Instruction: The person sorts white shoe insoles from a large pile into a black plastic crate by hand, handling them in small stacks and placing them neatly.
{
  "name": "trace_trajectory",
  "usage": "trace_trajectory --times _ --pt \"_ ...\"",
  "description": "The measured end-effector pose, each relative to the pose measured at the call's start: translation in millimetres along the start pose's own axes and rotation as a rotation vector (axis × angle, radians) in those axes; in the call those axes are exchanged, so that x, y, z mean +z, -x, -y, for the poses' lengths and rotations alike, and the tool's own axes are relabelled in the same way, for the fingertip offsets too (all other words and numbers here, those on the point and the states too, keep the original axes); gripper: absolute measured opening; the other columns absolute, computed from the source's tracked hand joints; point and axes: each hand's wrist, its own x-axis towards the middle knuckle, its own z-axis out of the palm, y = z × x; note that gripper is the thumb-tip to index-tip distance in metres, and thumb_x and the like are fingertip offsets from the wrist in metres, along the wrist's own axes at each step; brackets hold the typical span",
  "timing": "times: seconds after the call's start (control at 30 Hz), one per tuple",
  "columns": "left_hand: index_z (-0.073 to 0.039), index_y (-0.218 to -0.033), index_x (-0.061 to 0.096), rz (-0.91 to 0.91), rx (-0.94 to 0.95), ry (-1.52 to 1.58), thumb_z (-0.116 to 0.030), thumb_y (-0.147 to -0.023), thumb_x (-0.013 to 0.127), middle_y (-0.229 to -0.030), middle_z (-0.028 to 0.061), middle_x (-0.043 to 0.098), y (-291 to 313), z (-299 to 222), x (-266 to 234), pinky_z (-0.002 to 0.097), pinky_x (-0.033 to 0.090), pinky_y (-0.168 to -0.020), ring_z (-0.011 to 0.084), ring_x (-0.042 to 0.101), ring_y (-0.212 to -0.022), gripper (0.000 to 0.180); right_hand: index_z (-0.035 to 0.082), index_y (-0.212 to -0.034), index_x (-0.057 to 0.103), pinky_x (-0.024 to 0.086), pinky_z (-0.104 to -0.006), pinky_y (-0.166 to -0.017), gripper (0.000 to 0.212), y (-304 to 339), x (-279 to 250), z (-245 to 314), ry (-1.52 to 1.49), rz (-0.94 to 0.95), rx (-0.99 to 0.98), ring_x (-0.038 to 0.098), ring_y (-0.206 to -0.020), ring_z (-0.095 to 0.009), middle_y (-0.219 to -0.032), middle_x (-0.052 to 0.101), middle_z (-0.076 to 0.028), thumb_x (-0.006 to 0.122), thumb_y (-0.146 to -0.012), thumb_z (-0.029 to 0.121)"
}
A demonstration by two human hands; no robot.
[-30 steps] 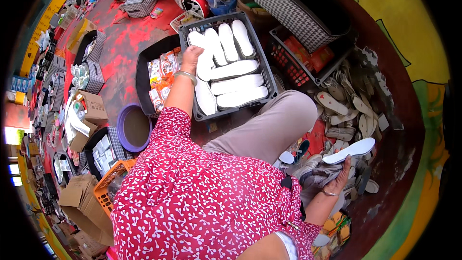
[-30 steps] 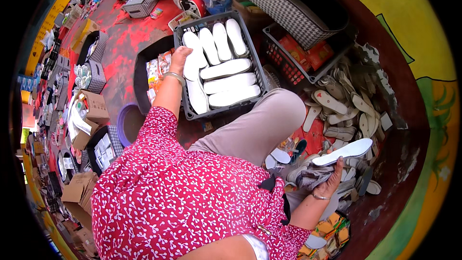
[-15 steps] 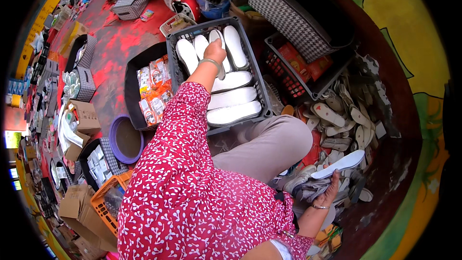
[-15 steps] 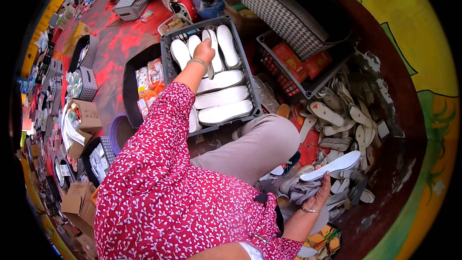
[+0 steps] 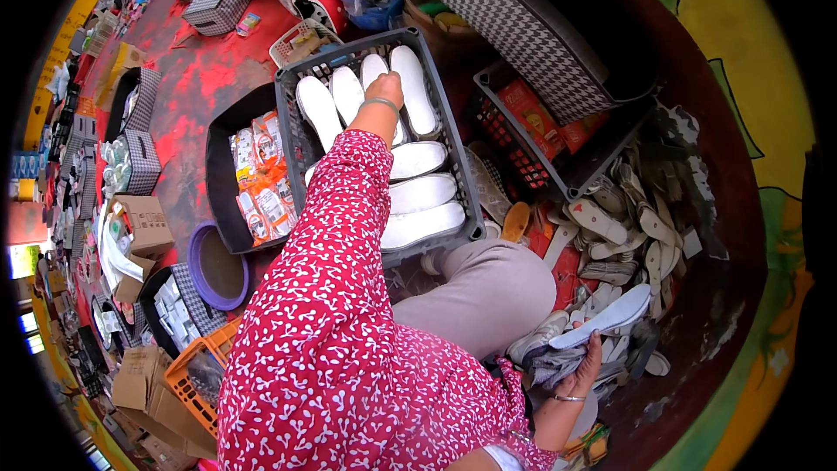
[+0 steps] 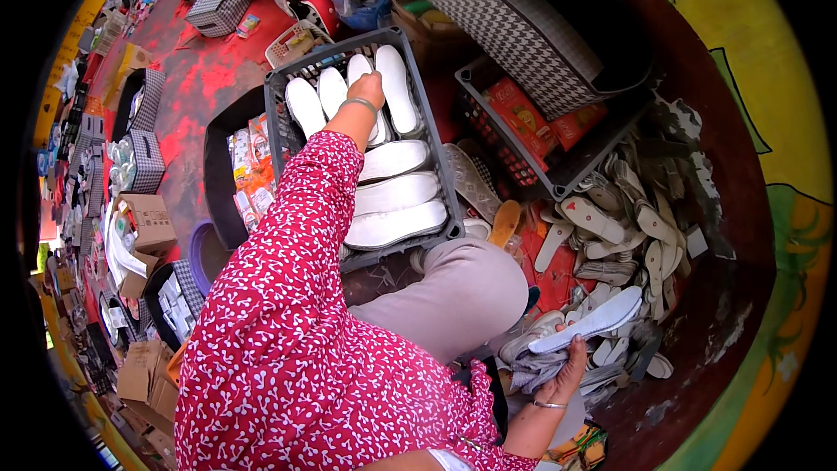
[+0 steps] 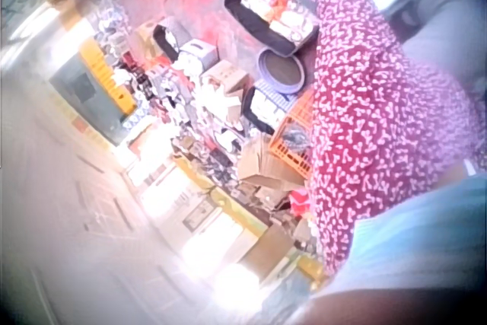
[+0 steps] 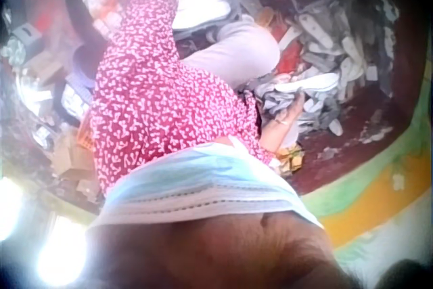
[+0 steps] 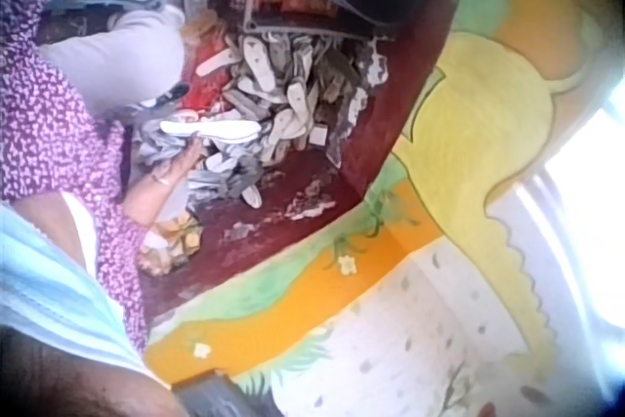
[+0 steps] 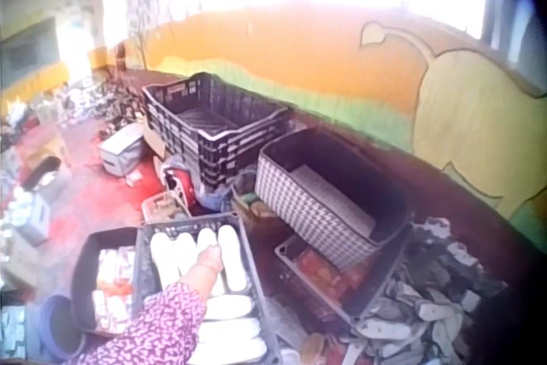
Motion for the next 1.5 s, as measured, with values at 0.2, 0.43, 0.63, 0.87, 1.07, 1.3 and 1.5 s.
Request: trace_trajectory --times 0.2,0.43,0.63,0.87,1.07,1.3,1.5 --pt "-0.001 -0.101 0.061 0.067 0.006 -0.022 -0.008 -0.082 0.05 -0.106 0.0216 0.061 -6.8 1.5 6.4 0.0386 0.048 -0.086 0.0347 0.06 -0.1 0.024 0.002 -0.119 0.052 0.049 -0.032 -0.081 0.045 -8.0 -3.3 -3.2 0.032 0.004 0.006 0.06 -0.091 -0.019 -0.102 0.064 -0.011 0.061 -0.086 0.031" --pt "0.002 -0.106 0.059 0.076 -0.104 0.212 -0.017 -0.078 0.051 -0.11 0.0257 0.058 -14.8 21.7 2.0 0.0396 0.042 -0.093 0.0379 0.054 -0.106 0.035 0.001 -0.12 0.05 0.05 -0.0344 -0.08 0.045 -9.8 -6.0 -6.2 0.027 0.009 0.004 0.06 -0.089 -0.021 -0.102 0.063 -0.012 0.06 -0.086 0.03" --pt "0.0 -0.101 0.059 0.051 -0.234 0.356 -0.021 -0.077 0.057 -0.108 0.025 0.059 3.9 59.3 -6.5 0.0411 0.045 -0.088 0.0378 0.057 -0.102 0.032 -0.001 -0.118 0.049 0.054 -0.042 -0.071 0.045 -7.4 -5.5 -7.6 -0.016 -0.036 -0.018 0.061 -0.082 -0.026 -0.1 0.062 -0.014 0.06 -0.085 0.026" --pt "0.003 -0.119 0.046 0.103 -0.347 0.372 -0.014 -0.078 0.055 -0.113 0.0274 0.056 20.1 51.9 4.9 0.04 0.042 -0.093 0.039 0.054 -0.108 0.045 -0.001 -0.118 0.049 0.055 -0.0416 -0.07 0.045 -5.7 -2.1 -6.6 -0.032 -0.024 0.008 0.062 -0.084 -0.026 -0.101 0.062 -0.016 0.062 -0.084 0.025" --pt "0.005 -0.117 0.045 0.061 -0.382 0.398 -0.006 -0.077 0.051 -0.111 0.0297 0.056 23.6 46.8 5.3 0.0411 0.041 -0.094 0.0408 0.054 -0.107 0.042 0.0 -0.118 0.05 0.055 -0.0395 -0.072 0.044 -7.3 -5.8 -6.4 -0.037 0.011 0.009 0.062 -0.085 -0.024 -0.102 0.063 -0.015 0.062 -0.084 0.025" --pt "0.001 -0.126 0.043 0.075 -0.305 0.321 -0.016 -0.077 0.062 -0.129 0.0261 0.044 37.4 38.0 -6.6 0.0387 0.036 -0.1 0.0368 0.043 -0.121 0.056 0.0 -0.119 0.05 0.053 -0.0362 -0.074 0.044 -8.1 -8.8 -7.5 -0.017 0.027 0.016 0.062 -0.087 -0.022 -0.1 0.064 -0.014 0.061 -0.085 0.024" --pt "-0.004 -0.138 0.033 0.041 0.118 0.066 -0.024 -0.078 0.067 -0.147 0.0175 0.02 35.7 48.3 4.3 0.0367 0.023 -0.11 0.0315 0.016 -0.137 0.072 0.0 -0.118 0.051 0.053 -0.0358 -0.075 0.042 -10.0 -8.3 -8.3 -0.012 0.018 0.02 0.062 -0.087 -0.022 -0.1 0.064 -0.014 0.061 -0.085 0.024"
